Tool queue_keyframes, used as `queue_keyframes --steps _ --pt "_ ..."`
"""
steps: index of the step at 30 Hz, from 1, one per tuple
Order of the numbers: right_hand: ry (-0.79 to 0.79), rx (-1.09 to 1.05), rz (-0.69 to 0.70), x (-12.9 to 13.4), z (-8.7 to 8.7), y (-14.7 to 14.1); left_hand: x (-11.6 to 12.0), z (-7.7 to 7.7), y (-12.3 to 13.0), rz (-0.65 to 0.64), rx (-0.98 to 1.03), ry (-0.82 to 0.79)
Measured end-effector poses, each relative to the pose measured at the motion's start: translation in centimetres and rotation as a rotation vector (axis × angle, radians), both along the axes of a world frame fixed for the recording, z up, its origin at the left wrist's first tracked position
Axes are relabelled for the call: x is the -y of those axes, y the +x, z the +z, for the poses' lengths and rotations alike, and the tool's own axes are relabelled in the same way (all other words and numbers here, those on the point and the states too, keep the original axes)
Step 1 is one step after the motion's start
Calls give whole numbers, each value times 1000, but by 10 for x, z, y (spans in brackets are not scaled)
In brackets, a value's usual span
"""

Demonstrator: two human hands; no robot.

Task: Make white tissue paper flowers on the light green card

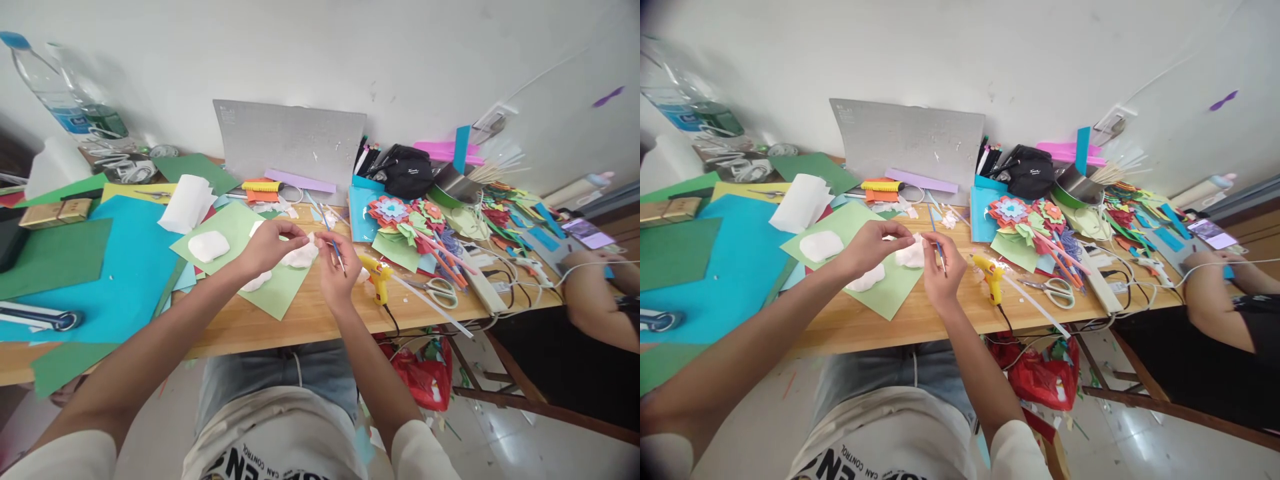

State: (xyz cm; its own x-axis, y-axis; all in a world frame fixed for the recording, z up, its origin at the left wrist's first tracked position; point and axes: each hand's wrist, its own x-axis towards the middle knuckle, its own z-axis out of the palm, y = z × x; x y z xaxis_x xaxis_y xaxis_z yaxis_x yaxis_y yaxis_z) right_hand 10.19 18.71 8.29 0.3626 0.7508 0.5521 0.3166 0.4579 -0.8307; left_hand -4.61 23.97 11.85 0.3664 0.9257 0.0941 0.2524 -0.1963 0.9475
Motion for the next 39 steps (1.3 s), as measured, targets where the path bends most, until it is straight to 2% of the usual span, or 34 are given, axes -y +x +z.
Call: queue_keyframes --steps 3,6,11,15,21,29,33,39 --pt "-12 99 -44 15 -7 13 3 -15 -5 37 -94 29" --pt "-4 205 -75 34 -19 29 7 -34 -10 85 -273 91" --pt "11 222 -57 55 -34 38 8 -54 -10 134 -495 241" --pt "-25 283 6 54 -34 34 5 -56 -4 138 -629 325" --pt "14 371 103 41 -29 26 3 -56 1 156 -697 321" --pt "-30 435 122 29 -38 21 2 -63 3 176 -712 315" --pt "-27 446 125 26 -42 21 3 -60 3 171 -694 300" --pt "-111 507 113 17 -33 20 12 -53 -14 94 -712 393"
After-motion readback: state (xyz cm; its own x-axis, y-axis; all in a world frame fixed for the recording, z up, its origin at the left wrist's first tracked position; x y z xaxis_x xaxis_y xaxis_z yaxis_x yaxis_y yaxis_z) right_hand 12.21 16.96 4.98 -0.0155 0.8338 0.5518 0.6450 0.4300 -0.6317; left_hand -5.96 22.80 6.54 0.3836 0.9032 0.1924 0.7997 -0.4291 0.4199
